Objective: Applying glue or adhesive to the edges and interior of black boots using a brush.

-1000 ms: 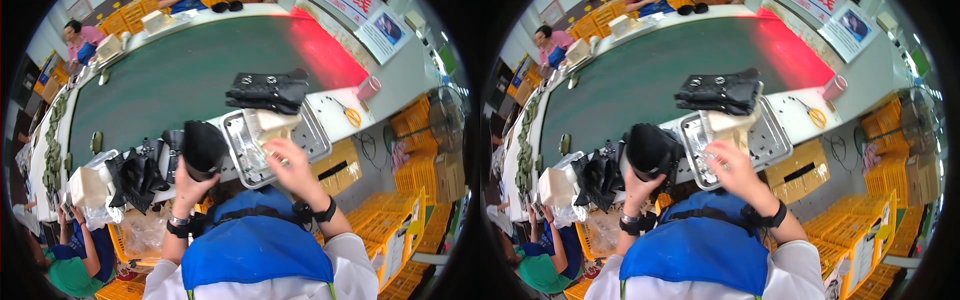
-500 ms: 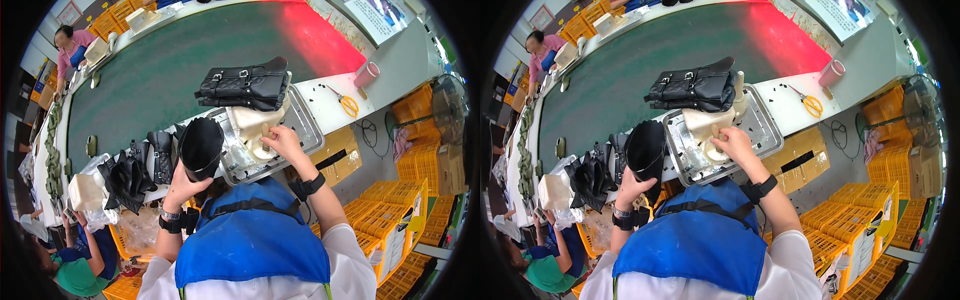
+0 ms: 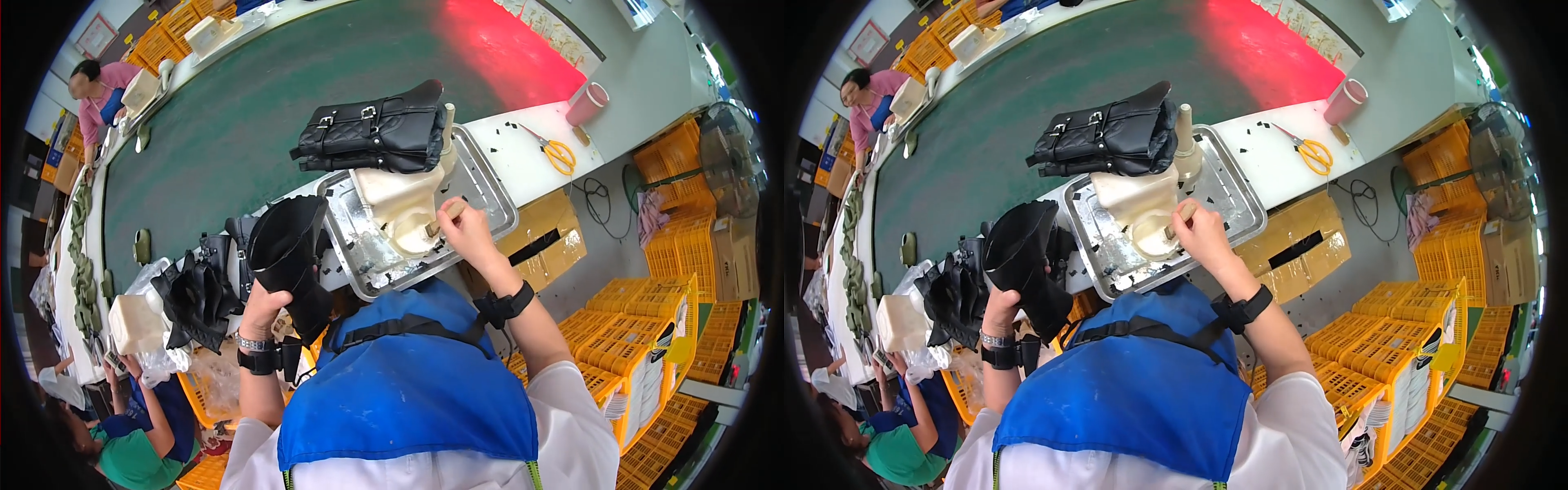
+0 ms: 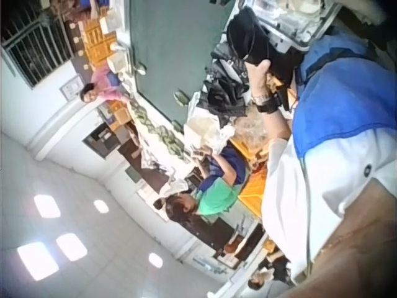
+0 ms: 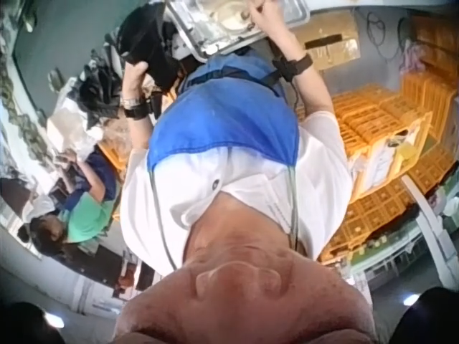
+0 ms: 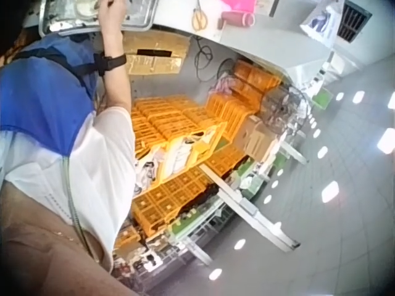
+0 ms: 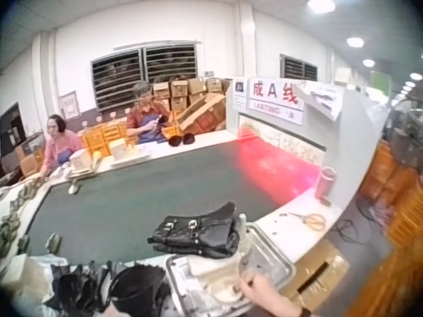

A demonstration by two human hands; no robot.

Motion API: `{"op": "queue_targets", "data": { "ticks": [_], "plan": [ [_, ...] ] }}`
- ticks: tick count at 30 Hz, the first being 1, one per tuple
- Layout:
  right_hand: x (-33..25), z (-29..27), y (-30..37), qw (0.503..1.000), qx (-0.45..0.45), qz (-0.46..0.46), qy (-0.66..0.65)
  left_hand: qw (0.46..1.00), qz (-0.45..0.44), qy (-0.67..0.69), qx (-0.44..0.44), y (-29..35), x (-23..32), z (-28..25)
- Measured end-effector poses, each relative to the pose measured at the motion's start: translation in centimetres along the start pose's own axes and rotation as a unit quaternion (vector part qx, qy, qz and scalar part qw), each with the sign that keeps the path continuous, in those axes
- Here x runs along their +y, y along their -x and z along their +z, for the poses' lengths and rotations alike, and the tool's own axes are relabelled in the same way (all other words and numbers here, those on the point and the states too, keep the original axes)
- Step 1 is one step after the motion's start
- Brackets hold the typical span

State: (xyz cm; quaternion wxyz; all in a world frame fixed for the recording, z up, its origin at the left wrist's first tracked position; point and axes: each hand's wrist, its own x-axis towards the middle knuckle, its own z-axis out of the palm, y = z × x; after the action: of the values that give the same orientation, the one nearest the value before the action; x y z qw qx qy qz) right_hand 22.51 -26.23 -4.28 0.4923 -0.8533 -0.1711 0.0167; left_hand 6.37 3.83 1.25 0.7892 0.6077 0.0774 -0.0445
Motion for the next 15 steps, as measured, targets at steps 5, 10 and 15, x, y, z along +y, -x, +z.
{"op": "queue_targets", "data": {
  "ticks": [5,10,15],
  "plan": [
    [0.6,-0.3,0.9,1.0,0.0,-0.008,0.028,0.998,-0.023,0.018,-0.062,-0.9,0.3,0.1],
    [-0.3,-1.4,0.8,1.0,0.001,0.0,0.028,0.979,-0.129,-0.013,-0.158,-1.6,-0.2,0.0],
    [-1.0,-3.3,-0.1,0.993,-0.02,0.081,-0.087,0.952,-0.169,-0.037,-0.252,-2.8,1.6,2.1]
  ]
}}
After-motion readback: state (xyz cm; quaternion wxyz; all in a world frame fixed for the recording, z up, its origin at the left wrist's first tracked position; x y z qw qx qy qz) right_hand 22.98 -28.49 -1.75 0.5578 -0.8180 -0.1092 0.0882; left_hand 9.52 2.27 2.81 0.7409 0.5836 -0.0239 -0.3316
